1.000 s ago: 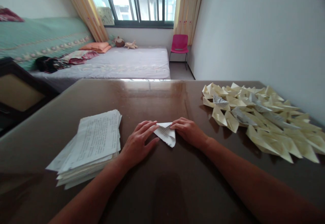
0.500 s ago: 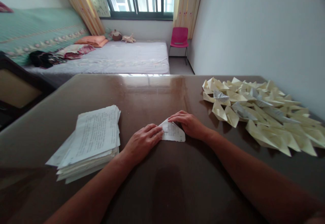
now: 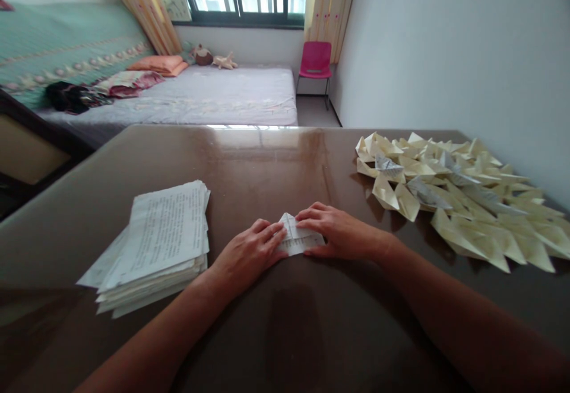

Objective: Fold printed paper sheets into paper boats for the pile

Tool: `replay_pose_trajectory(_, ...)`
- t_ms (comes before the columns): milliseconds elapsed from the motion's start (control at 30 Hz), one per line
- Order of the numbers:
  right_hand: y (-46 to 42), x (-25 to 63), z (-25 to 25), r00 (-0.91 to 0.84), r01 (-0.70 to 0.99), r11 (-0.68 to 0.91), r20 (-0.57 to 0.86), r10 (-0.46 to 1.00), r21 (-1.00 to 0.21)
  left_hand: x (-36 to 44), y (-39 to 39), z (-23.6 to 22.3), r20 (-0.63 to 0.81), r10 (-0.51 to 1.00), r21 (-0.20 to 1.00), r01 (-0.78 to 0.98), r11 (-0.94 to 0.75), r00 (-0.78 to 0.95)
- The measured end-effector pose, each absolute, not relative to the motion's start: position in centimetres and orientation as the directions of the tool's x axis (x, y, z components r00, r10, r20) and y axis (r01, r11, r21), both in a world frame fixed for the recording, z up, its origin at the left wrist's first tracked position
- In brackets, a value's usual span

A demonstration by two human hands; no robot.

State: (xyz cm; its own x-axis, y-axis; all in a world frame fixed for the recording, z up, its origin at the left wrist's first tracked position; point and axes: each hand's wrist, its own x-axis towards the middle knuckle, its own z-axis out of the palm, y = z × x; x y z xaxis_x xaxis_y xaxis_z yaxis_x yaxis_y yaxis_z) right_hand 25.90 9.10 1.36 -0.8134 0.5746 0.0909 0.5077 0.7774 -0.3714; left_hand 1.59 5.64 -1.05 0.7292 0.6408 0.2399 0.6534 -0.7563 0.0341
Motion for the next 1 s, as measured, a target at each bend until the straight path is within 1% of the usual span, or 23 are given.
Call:
replay_pose_trajectory(100,7.7,25.2,2.3,-0.814,0.567,0.798,0.012,0.581,-0.203,1.8,5.0,-0.4,0.177,0.654,0.004,0.664,-0.748,0.736)
replay_pose_trajectory(200,6.4,24.2,2.6,-0.787,0.617,0.787,-0.031,0.616,-0.034,2.0,4.4,0.0,0.112,0.664,-0.038,0.671,-0.741,0.740)
replay_pose_trajectory(267,5.9,23.6,2.4,-0.771,0.635,0.772,-0.036,0.636,0.043,2.2,4.2,0.0,0.086,0.663,-0.067,0.668,-0.741,0.744)
replay_pose_trajectory(333,5.7,23.2,2.2,-0.757,0.648,0.756,-0.038,0.653,0.089,2.4,4.0,-0.1,0.077,0.661,-0.102,0.665,-0.740,0.747)
replay_pose_trajectory(400,5.8,23.2,2.2,-0.752,0.652,0.752,-0.041,0.658,0.099,2.5,4.0,-0.2,0.068,0.667,-0.138,0.669,-0.730,0.742)
replay_pose_trajectory(467,5.9,23.4,2.2,-0.758,0.647,0.759,-0.045,0.651,0.072,2.6,3.9,-0.1,0.044,0.680,-0.167,0.676,-0.717,0.732)
replay_pose_trajectory(567,5.9,23.7,2.3,-0.759,0.649,0.760,-0.045,0.649,0.025,2.6,3.7,0.2,0.034,0.682,-0.162,0.678,-0.717,0.730)
replay_pose_trajectory(667,5.6,23.3,2.3,-0.742,0.666,0.743,-0.035,0.669,0.063,2.6,3.3,0.5,0.038,0.680,-0.139,0.678,-0.722,0.732)
replay_pose_trajectory(767,5.4,22.7,2.2,-0.740,0.666,0.737,-0.027,0.672,0.112,2.8,3.2,0.4,0.039,0.683,-0.153,0.680,-0.717,0.729)
replay_pose_trajectory(833,5.5,22.5,2.2,-0.733,0.674,0.730,-0.016,0.680,0.113,2.9,3.3,0.3,0.045,0.688,-0.157,0.685,-0.711,0.724)
replay_pose_trajectory(933,5.8,22.9,2.3,-0.726,0.685,0.726,-0.021,0.687,0.058,2.9,3.5,0.3,0.050,0.694,-0.150,0.692,-0.706,0.718)
replay_pose_trajectory(1000,6.0,23.4,2.5,-0.733,0.678,0.735,-0.051,0.678,0.010,2.8,3.5,0.4,0.045,0.686,-0.121,0.686,-0.718,0.726)
